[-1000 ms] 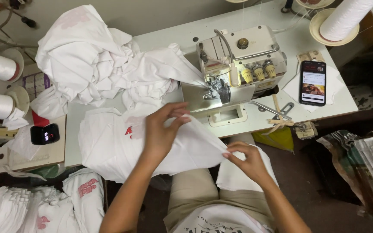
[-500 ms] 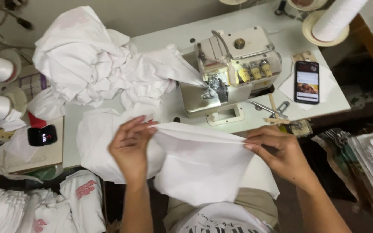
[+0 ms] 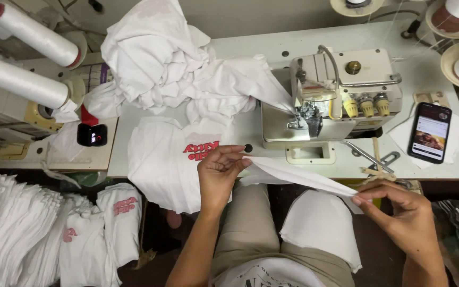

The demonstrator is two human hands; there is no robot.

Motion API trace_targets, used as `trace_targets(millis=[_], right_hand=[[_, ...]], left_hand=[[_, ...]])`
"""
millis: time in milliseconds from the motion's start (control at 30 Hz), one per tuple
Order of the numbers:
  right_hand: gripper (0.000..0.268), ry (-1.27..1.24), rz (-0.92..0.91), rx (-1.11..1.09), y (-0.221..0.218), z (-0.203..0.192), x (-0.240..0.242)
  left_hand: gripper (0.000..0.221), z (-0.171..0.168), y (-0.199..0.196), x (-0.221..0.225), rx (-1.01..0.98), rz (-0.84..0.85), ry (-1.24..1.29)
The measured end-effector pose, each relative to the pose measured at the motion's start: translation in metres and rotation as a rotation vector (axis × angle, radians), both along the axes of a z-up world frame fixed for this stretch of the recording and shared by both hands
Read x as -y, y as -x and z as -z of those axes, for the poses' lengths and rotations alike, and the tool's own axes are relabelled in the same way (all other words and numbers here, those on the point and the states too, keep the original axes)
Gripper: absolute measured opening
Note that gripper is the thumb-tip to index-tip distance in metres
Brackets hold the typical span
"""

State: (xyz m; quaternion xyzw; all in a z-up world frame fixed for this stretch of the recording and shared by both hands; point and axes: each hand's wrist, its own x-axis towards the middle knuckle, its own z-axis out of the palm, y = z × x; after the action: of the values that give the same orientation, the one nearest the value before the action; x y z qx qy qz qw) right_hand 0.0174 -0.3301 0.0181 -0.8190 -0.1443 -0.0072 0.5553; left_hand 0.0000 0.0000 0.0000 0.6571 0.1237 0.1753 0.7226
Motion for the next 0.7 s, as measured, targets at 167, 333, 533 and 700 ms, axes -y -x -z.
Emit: trace_targets(millis=[167,333,533,700], right_hand=[[0.02,-0.155,0.026,-0.134,0.033,-0.006,-0.018],[0.032,-0.251,0.268,-0.066,0.032,0.021,-0.05],[0.035,-0.04,0.332,-0.471,-0.037,0.175,-0.047],[0.043,0.184,0.239,-0.237,-0.077,0.189,-0.065]], left_hand=[[0.024,-0.065,0.015,-0.001,0.279,-0.091,-0.21],[0.029,-0.011,-0.108,0.019,0.631,-0.218,-0.258],[0.019,0.145,-0.208,0.02,0.213,0.256,-0.695],[0.022,0.13,-0.187,0.036,0.155,0.193,-1.215]])
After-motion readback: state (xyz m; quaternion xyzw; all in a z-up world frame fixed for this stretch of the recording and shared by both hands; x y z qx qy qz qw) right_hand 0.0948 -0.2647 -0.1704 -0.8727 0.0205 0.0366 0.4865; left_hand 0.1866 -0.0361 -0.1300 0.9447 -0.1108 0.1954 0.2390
